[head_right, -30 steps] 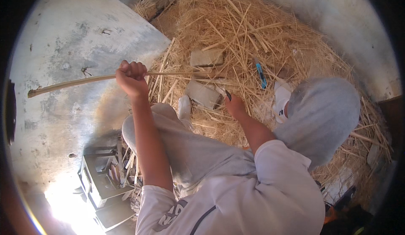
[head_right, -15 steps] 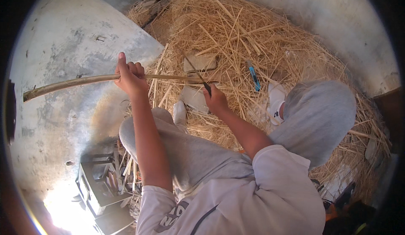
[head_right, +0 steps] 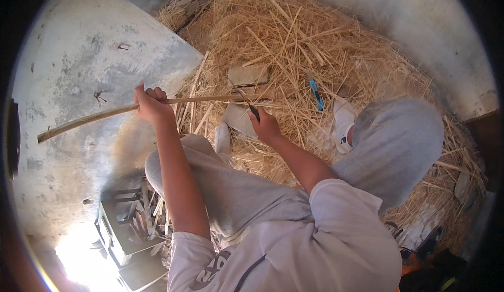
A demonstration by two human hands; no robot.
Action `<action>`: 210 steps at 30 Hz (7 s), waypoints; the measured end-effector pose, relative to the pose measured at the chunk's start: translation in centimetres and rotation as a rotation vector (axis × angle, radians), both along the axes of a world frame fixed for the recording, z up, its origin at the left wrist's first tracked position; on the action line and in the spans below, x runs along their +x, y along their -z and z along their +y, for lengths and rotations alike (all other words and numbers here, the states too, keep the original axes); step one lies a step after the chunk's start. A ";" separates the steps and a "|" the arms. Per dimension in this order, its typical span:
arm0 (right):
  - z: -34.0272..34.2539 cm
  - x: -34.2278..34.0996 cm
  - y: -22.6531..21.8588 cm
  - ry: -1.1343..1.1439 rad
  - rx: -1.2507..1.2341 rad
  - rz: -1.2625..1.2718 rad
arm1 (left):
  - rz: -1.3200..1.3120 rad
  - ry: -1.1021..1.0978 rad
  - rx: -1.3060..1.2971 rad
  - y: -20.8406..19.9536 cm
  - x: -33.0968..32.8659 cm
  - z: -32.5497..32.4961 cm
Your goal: The person sits on a bed of straw and uses a knife to split a long bamboo stick into thin strips. They hold the stick with one hand and use the knife to shave and split the material, creating thin slivers that fall onto the straw below.
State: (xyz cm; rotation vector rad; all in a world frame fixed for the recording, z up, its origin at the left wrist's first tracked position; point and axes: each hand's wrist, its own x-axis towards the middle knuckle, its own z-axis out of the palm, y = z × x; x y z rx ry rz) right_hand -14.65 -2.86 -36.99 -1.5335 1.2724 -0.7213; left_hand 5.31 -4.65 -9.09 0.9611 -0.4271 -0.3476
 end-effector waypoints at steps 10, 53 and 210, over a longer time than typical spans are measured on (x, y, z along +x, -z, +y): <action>-0.4 -0.4 -0.3 -0.048 -0.011 0.252 | 0.024 -0.234 0.069 0.4 0.3 0.3; -2.2 -4.9 -1.6 0.459 0.053 0.022 | 0.003 -0.215 0.215 0.5 -6.2 -3.1; -4.8 -8.2 -0.5 0.317 0.721 -0.472 | -0.131 -0.270 -0.046 0.7 -8.6 -4.1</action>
